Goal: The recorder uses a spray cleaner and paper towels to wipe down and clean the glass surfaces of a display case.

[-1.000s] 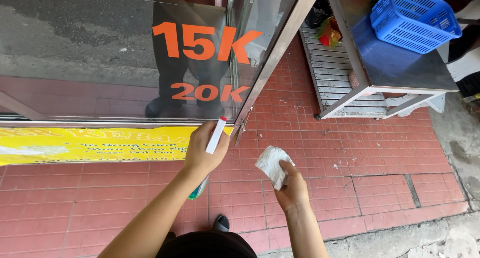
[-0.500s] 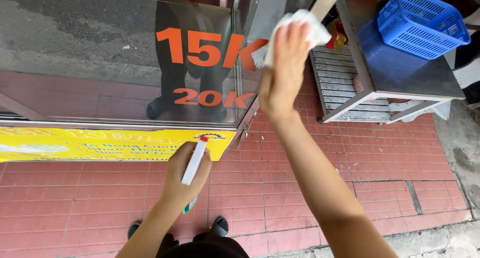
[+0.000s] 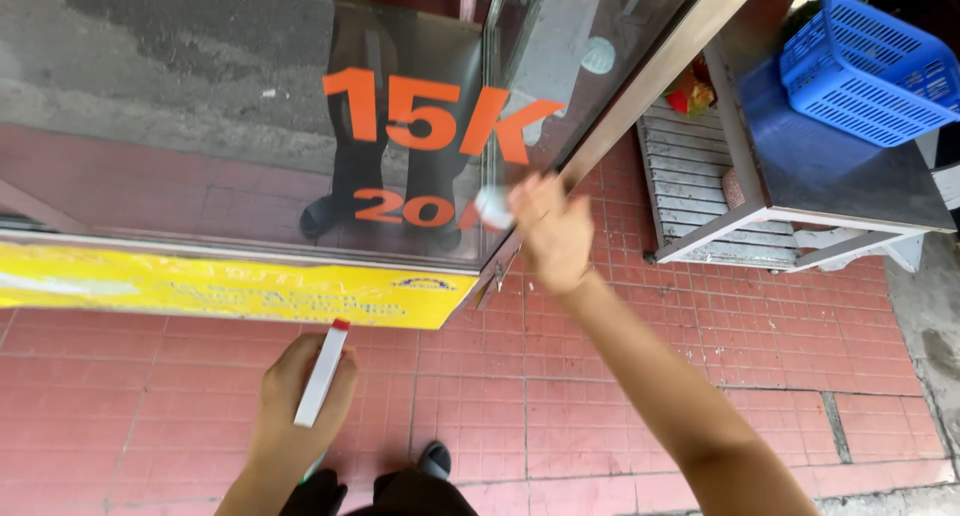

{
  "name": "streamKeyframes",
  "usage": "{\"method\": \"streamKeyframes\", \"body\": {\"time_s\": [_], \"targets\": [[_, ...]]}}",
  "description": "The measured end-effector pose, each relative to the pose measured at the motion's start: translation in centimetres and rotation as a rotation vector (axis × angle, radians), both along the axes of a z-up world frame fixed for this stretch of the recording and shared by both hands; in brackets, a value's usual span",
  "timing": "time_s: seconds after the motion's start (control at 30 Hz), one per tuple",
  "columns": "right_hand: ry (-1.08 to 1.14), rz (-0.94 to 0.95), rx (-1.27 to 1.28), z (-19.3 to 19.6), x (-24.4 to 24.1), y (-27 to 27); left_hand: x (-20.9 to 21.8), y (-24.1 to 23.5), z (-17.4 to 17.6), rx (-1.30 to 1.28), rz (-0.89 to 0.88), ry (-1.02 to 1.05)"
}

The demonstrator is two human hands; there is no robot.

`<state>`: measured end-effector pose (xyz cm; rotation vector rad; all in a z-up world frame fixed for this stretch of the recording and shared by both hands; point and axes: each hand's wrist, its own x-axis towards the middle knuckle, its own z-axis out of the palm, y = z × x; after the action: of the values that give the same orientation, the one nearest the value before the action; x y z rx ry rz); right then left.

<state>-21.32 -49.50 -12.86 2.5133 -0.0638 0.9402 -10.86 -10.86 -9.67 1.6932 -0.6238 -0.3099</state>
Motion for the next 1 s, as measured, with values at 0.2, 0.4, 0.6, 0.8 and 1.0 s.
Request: {"method": "streamKeyframes", "body": {"time_s": [0.2,0.4,0.6,0.8,1.0], "targets": [[-0.756,0.589,0.615,16.2,4.4,4.7,-0.7,-1.2,0.4,-0.024,-0.054,0.045],[0.019,0.115,0.095,-0.8,2.7,6.1,-1.1,-0.5,0.8,-0.085,-0.112,0.166],[0.416,0.235,0.140,-8.6,-2.3,3.7,-1.4,1.3,-0.8,-0.025,-0.082,0.045],[0.304,0.360,0.088,1.1,-1.6,3.6,-1.5,1.1,-1.2,0.168,-0.053,0.213],[-0.297,0.313,0.153,15.2,1.0,5.7,-1.8,-0.2,-1.2,-0.010,-0.087,0.115]]}}
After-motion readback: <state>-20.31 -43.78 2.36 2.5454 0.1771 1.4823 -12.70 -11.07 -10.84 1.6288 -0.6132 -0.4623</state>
